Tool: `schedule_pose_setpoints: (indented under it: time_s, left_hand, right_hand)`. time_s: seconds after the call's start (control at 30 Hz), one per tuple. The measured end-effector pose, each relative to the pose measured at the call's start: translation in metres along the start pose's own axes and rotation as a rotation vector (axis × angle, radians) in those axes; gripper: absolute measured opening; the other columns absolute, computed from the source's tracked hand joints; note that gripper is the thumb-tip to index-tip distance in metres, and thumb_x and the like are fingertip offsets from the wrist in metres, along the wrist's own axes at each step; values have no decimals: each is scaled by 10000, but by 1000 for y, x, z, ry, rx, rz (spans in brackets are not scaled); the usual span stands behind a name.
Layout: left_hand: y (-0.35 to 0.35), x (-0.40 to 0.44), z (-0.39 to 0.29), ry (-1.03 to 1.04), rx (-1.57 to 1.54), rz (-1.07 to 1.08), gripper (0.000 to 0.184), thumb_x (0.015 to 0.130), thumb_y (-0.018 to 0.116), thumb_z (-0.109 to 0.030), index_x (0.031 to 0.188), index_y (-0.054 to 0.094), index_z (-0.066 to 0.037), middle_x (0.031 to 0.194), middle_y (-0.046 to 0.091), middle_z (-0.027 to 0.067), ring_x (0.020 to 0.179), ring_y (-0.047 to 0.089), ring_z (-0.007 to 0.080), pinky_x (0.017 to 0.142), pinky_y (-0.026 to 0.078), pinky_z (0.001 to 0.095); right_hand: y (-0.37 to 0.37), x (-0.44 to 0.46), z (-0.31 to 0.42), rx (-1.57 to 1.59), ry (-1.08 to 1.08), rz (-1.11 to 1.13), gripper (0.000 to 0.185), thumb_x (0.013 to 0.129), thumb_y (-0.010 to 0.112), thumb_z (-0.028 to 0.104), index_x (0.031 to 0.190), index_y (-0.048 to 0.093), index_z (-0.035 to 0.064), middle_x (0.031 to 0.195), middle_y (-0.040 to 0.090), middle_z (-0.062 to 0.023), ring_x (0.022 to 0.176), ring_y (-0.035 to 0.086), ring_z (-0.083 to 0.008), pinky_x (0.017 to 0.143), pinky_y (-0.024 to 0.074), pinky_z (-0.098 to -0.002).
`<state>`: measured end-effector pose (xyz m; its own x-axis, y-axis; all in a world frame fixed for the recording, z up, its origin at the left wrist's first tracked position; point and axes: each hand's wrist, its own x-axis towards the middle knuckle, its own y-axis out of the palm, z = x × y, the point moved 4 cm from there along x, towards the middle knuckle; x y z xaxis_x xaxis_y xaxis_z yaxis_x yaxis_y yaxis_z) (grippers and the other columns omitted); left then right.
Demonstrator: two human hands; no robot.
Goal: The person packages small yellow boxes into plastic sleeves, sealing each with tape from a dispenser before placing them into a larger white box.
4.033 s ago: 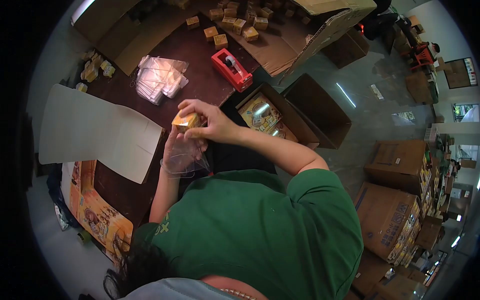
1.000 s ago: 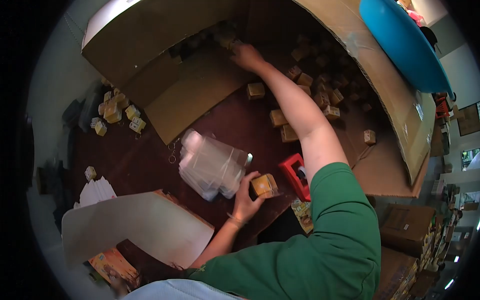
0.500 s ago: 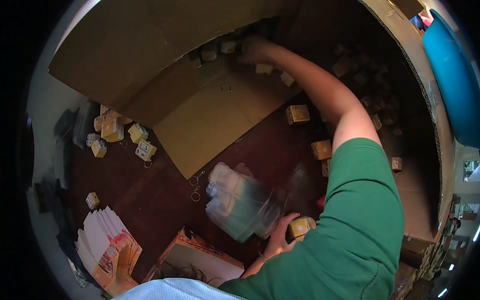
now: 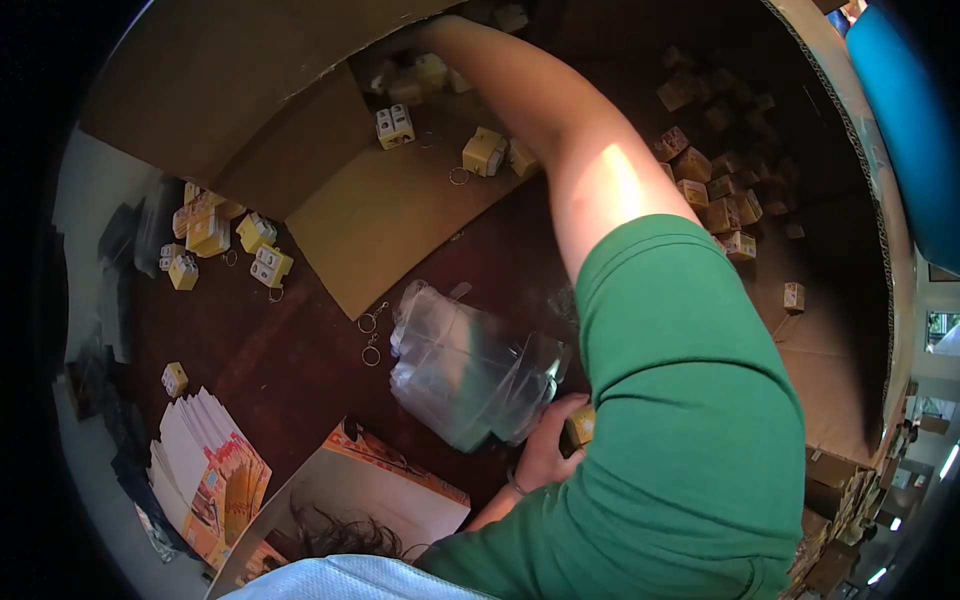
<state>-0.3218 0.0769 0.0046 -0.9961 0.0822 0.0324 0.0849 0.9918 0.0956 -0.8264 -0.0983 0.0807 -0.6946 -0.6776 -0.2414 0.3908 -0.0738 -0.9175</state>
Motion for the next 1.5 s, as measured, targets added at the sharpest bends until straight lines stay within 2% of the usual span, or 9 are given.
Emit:
schedule_pose_setpoints:
  time_s: [0.1, 0.23, 0.47, 0.6, 0.73, 0.93, 1.1, 1.2, 1.5]
  left_hand:
    - [1, 0, -6, 4, 45, -35, 664, 726, 790, -45, 1303, 463, -18, 1284, 546, 185, 1192, 546, 351, 1012, 444, 403]
    - [2, 1, -8, 40, 91, -49, 661, 707, 785, -15, 1286, 468, -9, 1273, 545, 184, 1181, 551, 360, 1004, 457, 397]
    - [2, 1, -8, 77, 170, -54, 639, 706, 783, -30, 1265, 473, -21, 1242, 557, 172, 1158, 561, 352, 991, 457, 394]
    - [2, 0, -10, 51, 182, -60, 606, 719, 786, -33, 1247, 489, -41, 1188, 577, 167, 1103, 584, 341, 953, 468, 378]
    - [3, 3, -17, 114, 179, -64, 565, 734, 774, -37, 1231, 507, -42, 1155, 605, 148, 1089, 598, 299, 950, 467, 369]
    - [4, -11, -24, 90, 241, -18, 538, 753, 771, -68, 1218, 503, -32, 1156, 614, 149, 1083, 608, 288, 945, 475, 363]
    - [-15, -83, -21, 56, 203, -8, 548, 731, 757, -6, 1214, 501, -33, 1139, 614, 127, 1077, 608, 242, 951, 473, 350]
    - [-24, -123, -14, 44, 191, -36, 536, 735, 745, 16, 1204, 491, -41, 1151, 613, 115, 1091, 606, 231, 953, 473, 336]
    - [-33, -140, -15, 62, 272, -18, 585, 785, 772, -63, 1278, 459, -34, 1228, 567, 92, 1111, 586, 173, 953, 483, 309]
  right_hand:
    - [22, -52, -6, 122, 45, 246, 606, 824, 601, 614, 1180, 675, 130, 1136, 675, -78, 944, 656, -234, 852, 515, -368]
    - [18, -125, -19, 108, -411, -246, 434, 898, 600, 473, 1101, 714, 106, 1092, 699, -113, 883, 684, -257, 801, 533, -372]
    - [47, -178, 40, -246, -521, -345, 389, 886, 637, 347, 1214, 651, 138, 1002, 690, -139, 945, 662, -265, 927, 469, -424]
    - [88, -147, 40, -521, -182, -102, 471, 744, 721, 329, 1191, 643, 204, 995, 687, -98, 1047, 625, -266, 1017, 347, -507]
    - [66, -205, 36, 252, -147, -589, 386, 740, 693, 320, 1049, 662, 92, 905, 679, -159, 829, 673, -284, 793, 501, -415]
    - [105, -351, 45, 1432, 223, 14, 364, 894, 617, 381, 1057, 679, 62, 875, 650, -58, 711, 589, -140, 587, 487, -315]
    - [166, -471, 63, 1273, 276, -68, 367, 952, 601, 419, 1008, 689, 67, 887, 649, -9, 794, 598, -98, 617, 499, -260]
    - [216, -513, 68, 639, 113, -725, 386, 870, 710, 365, 1002, 683, 3, 933, 678, -110, 811, 658, -258, 683, 516, -344]
    - [206, -567, 65, 496, 83, -541, 641, 770, 777, 386, 1276, 570, 52, 1246, 575, -154, 1172, 532, -334, 1021, 419, -417]
